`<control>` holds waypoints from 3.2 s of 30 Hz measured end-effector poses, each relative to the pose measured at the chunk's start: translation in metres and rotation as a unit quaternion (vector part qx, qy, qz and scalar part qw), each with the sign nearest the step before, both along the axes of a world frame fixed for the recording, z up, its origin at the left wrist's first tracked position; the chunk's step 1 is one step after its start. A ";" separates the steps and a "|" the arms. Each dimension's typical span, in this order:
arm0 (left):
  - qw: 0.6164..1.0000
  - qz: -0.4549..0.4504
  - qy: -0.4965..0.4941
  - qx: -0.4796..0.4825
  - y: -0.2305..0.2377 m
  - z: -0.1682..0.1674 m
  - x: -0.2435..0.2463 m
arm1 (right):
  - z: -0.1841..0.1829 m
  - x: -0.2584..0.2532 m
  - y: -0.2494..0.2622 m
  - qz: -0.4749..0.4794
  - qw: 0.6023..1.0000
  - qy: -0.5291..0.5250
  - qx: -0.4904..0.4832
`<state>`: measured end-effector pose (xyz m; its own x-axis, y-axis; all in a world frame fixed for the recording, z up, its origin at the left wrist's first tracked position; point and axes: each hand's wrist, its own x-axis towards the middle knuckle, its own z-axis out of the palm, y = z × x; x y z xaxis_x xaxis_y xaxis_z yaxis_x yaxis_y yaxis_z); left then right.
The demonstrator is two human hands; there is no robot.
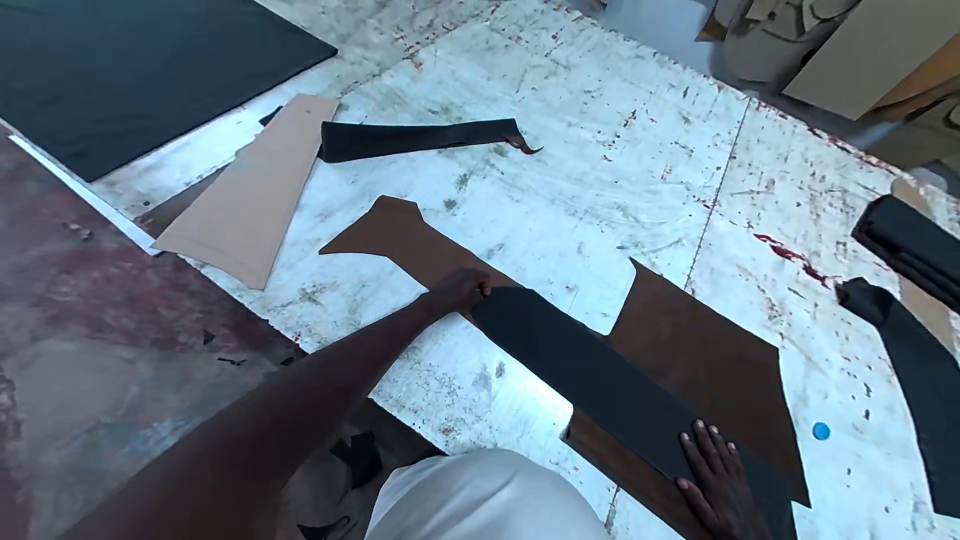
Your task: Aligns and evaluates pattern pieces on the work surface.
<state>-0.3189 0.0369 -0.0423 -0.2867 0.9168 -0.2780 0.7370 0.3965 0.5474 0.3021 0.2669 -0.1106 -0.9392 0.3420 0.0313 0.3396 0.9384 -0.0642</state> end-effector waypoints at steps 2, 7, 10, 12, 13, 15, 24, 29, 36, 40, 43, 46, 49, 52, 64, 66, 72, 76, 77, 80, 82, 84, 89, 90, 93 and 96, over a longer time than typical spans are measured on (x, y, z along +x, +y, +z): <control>1.000 0.005 0.006 -0.030 0.004 0.005 0.003 | -0.001 0.001 0.001 0.001 1.000 -0.001 0.001; 0.995 0.027 0.053 -0.082 0.011 0.006 0.010 | 0.002 0.000 0.001 0.003 1.000 0.002 -0.006; 0.993 0.039 0.064 -0.096 0.012 0.006 0.013 | 0.025 -0.016 -0.003 -0.041 0.998 0.008 -0.056; 0.994 0.042 0.056 -0.080 0.010 0.006 0.013 | 0.044 -0.043 -0.012 -0.089 0.993 0.040 -0.070; 0.996 0.040 0.044 -0.063 0.009 0.005 0.012 | 0.049 -0.059 -0.020 -0.103 0.990 0.069 -0.070; 0.998 0.040 0.027 -0.043 0.008 0.004 0.011 | 0.047 -0.094 -0.035 -0.104 0.985 0.114 -0.072; 0.964 0.174 -0.201 -0.017 0.018 0.052 0.012 | 0.022 -0.223 -0.077 -0.029 0.993 0.097 -0.064; 0.963 0.171 -0.207 -0.006 0.029 0.076 0.009 | 0.002 -0.230 -0.077 -0.039 0.999 0.011 -0.015; 0.991 0.100 -0.083 -0.024 0.015 0.043 0.000 | 0.003 -0.229 -0.080 -0.041 0.999 0.002 -0.015; 0.995 0.078 -0.057 -0.021 0.005 0.013 -0.004 | 0.006 -0.230 -0.080 -0.042 0.999 0.003 -0.018; 0.996 0.071 -0.054 -0.021 0.001 0.011 -0.001 | 0.008 -0.231 -0.080 -0.044 0.999 -0.001 -0.017; 0.997 0.068 -0.047 -0.002 -0.002 0.003 -0.001 | 0.008 -0.231 -0.079 -0.042 0.999 -0.013 -0.014; 0.997 0.074 -0.036 0.005 -0.004 -0.001 0.001 | 0.011 -0.232 -0.077 -0.045 0.998 -0.016 -0.042; 0.996 0.086 -0.025 0.011 -0.004 -0.005 0.004 | 0.025 -0.241 -0.077 -0.080 0.992 0.025 -0.091; 0.993 0.117 -0.019 0.001 -0.001 -0.006 0.012 | 0.005 -0.288 -0.104 -0.125 0.990 0.035 -0.061; 0.993 0.114 -0.020 0.005 0.000 -0.009 0.010 | 0.004 -0.267 -0.088 -0.151 0.986 0.039 -0.057; 0.994 0.112 -0.016 -0.003 -0.001 -0.010 0.011 | 0.007 -0.158 -0.031 -0.250 0.967 0.027 -0.031; 0.991 0.131 -0.036 -0.016 0.001 -0.006 0.012 | 0.002 -0.068 0.005 -0.304 0.952 0.037 -0.020; 0.991 0.132 -0.036 -0.016 0.001 -0.007 0.011 | 0.001 -0.046 0.013 -0.322 0.946 0.037 -0.017; 0.991 0.130 -0.027 -0.020 0.000 -0.007 0.010 | 0.004 0.003 0.021 -0.371 0.927 0.049 0.005; 0.991 0.131 -0.027 -0.021 0.000 -0.007 0.010 | 0.008 0.010 0.014 -0.361 0.929 0.076 0.022; 0.991 0.132 -0.018 -0.022 0.001 -0.004 0.012 | 0.019 0.000 -0.005 -0.338 0.937 0.081 0.027; 0.978 0.118 0.155 0.079 0.002 -0.009 0.008 | 0.002 -0.003 -0.032 -0.352 0.933 0.067 -0.006; 0.971 0.123 0.183 0.096 0.002 -0.014 0.003 | -0.001 -0.002 -0.032 -0.358 0.931 0.064 -0.008; 0.956 0.135 0.245 0.085 -0.008 -0.034 -0.011 | -0.003 0.000 -0.030 -0.364 0.930 0.054 -0.014; 0.955 0.118 0.268 0.052 -0.031 -0.057 -0.028 | -0.006 0.003 -0.029 -0.369 0.928 0.053 -0.013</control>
<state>-0.3465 0.0056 -0.0995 -0.5641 0.8238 0.0556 0.8193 0.5502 0.1613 0.3049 0.2377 -0.1163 -0.4416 0.8924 0.0924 0.8792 0.4510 -0.1535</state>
